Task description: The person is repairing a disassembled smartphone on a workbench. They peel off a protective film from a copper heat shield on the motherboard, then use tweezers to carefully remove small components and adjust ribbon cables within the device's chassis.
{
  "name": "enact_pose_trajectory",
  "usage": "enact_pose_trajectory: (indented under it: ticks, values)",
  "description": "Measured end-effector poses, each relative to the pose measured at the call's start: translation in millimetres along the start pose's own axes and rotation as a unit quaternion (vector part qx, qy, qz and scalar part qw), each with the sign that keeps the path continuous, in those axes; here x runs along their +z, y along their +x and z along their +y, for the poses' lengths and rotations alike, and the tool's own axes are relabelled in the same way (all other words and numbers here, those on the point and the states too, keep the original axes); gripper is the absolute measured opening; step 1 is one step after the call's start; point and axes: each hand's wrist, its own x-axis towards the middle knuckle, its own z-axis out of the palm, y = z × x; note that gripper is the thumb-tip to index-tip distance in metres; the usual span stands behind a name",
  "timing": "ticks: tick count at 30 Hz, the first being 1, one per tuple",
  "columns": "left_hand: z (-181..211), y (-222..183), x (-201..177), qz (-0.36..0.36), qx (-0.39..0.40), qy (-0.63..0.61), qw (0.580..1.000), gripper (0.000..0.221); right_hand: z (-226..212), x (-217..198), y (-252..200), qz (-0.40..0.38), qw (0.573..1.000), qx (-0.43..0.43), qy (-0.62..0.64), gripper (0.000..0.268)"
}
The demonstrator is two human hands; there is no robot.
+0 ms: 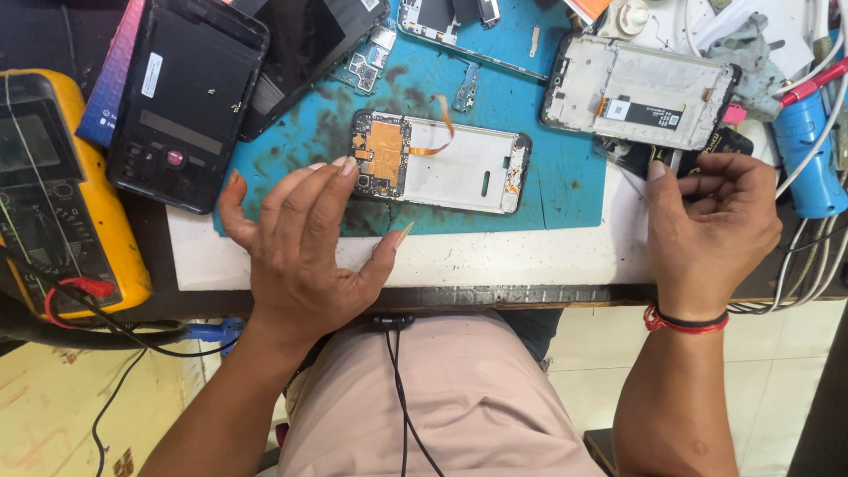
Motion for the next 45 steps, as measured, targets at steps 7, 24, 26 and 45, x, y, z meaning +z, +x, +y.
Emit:
enact_pose_trajectory:
  ticks: [7, 24, 26, 45]
  values:
    - [0.0, -1.2, 0.3, -0.003, -0.001, -0.006, 1.0, 0.067, 3.8, -1.6, -1.8, 0.006, 0.999, -0.023, -0.023, 0.032]
    - [1.9, 2.3, -3.2, -0.007, -0.008, -0.012, 1.0, 0.064, -28.0, 27.0, -16.9, -0.032, 0.974, -0.218, -0.057, 0.019]
    - [2.2, 2.9, -3.1, -0.007, -0.008, -0.013, 1.0, 0.064, -39.8, 32.4, -17.9, -0.046, 0.972, -0.228, -0.044, 0.017]
    - [2.7, 3.2, -6.7, 0.001, -0.017, -0.019, 1.0, 0.065, -27.6, 15.7, 34.2, -0.026, 0.932, -0.087, 0.351, 0.049]
